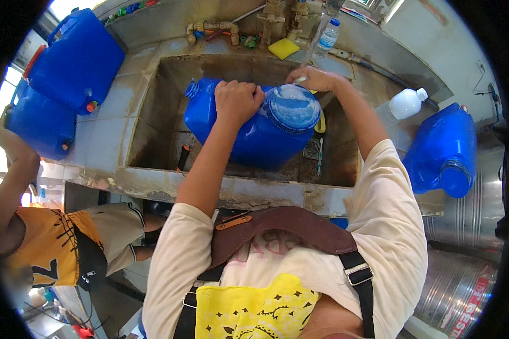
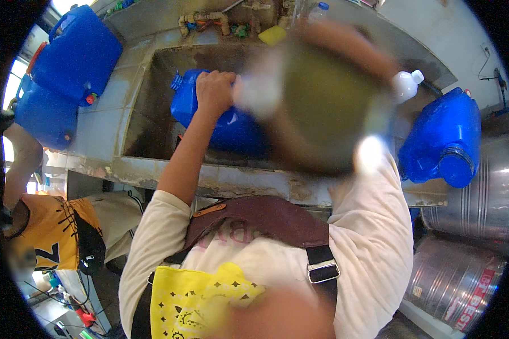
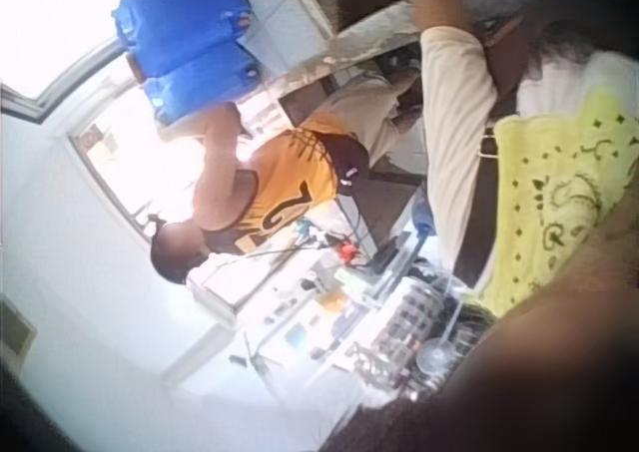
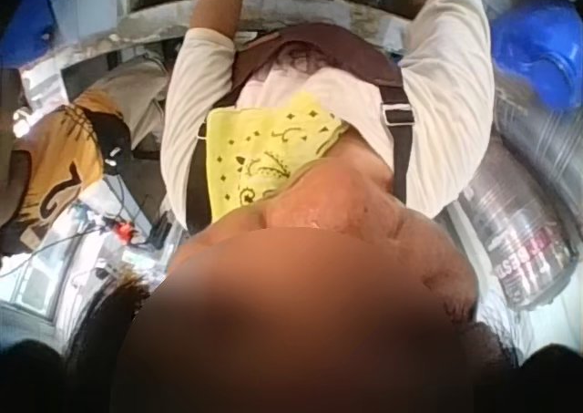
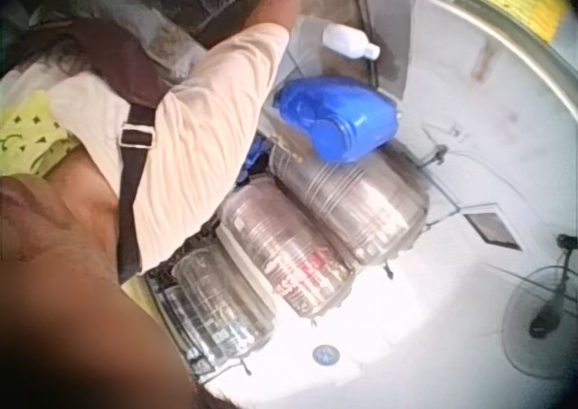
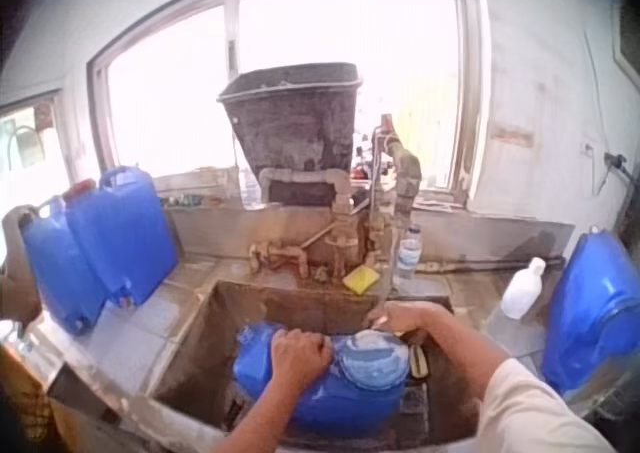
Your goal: The person scrubs and rinses several large blue plastic containers and their lids in a sink using a yellow sponge and running water. They repeatedly fill, scrub, rinse, and set aside each container and lid.
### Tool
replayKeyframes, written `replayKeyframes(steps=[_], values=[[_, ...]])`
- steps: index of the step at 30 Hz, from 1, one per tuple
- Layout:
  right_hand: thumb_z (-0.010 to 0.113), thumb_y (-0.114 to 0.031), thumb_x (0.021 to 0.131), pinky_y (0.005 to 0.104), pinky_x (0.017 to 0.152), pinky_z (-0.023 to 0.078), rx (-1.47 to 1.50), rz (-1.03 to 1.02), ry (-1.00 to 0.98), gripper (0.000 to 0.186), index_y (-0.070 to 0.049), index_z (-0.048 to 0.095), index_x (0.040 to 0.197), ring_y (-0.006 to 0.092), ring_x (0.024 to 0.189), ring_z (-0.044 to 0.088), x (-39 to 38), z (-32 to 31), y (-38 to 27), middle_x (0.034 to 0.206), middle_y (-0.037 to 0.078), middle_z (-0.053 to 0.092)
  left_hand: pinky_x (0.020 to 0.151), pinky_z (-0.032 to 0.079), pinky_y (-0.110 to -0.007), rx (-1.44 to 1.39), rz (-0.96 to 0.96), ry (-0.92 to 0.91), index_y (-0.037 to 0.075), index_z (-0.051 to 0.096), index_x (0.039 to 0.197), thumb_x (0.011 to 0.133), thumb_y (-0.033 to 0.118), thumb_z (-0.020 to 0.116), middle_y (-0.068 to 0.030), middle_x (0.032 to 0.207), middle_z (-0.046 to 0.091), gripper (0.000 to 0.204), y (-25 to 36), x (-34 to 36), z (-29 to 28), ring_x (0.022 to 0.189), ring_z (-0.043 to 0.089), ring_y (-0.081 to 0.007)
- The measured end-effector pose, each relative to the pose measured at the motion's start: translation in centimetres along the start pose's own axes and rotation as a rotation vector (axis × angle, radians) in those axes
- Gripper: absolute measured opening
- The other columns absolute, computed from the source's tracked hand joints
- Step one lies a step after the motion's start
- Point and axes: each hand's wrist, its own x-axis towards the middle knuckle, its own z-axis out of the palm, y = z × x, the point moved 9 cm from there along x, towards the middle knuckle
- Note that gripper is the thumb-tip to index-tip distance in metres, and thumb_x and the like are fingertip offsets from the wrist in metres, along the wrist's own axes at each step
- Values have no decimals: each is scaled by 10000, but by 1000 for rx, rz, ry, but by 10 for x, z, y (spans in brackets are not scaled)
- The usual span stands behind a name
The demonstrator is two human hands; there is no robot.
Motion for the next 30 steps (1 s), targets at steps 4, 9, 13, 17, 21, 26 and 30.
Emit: replayKeyframes(steps=[4, 9, 13, 17, 21, 26, 30], values=[[575, -176, 868, 388, 914, 445, -61, -76, 320, 280, -21, 599, 1101, 316, 1036, 579, -33, -4, 18, 1110, 164, 608, 623, 413, -383, 11, -26, 46, 92, 666, 573, 741, 233, 608, -72, 577, 624, 227, -3, 1, 4, 585, 593, -229], [523, -209, 890, 420, 855, 467, -94, 256, 483, 265, -10, 617, 1038, 389, 950, 586, -144, 90, 64, 1009, 197, 628, 641, 415, -387, 80, -132, 5, 100, 698, 615, 745, 245, 595, -89, 617, 651, 221, -12, 29, 45, 634, 625, -237], [551, -140, 817, 474, 841, 488, -337, 698, 66, 241, -66, 658, 1019, 396, 968, 601, -157, 210, 85, 1046, 204, 638, 689, 408, -428, 179, -274, -195, 94, 722, 716, 806, 328, 556, -109, 752, 692, 301, -27, 58, 84, 765, 657, -262], [552, -131, 794, 484, 855, 491, -255, 849, -26, 455, -146, 550, 1248, 380, 1045, 591, -156, 225, 102, 1115, 199, 628, 767, 393, -454, 190, -422, -416, 81, 728, 789, 892, 445, 463, -118, 850, 704, 462, -48, 54, 89, 838, 655, -290], [524, -153, 852, 440, 977, 429, -118, 660, 777, 587, -123, 365, 1416, 392, 1150, 529, -148, 88, 92, 1292, 212, 526, 876, 400, -481, 61, -204, -479, 109, 620, 1188, 828, 703, 427, -174, 1104, 640, 721, -24, 49, 78, 1007, 609, -331], [607, -166, 829, 397, 1029, 387, -57, 30, 822, 659, -131, 344, 1433, 344, 1261, 451, -77, -41, 15, 1361, 209, 469, 961, 404, -504, -108, -60, -633, 247, 510, 1327, 640, 853, 500, -225, 1278, 524, 916, 14, 42, 92, 1223, 469, -364], [614, -279, 828, 485, 801, 497, -398, 493, 571, 307, -72, 633, 1054, 400, 913, 618, -53, -42, 5, 967, 213, 655, 1043, 334, -512, -37, -34, -579, 280, 407, 1407, 600, 871, 516, -254, 1465, 273, 1007, 22, 60, 109, 1353, 270, -420]])
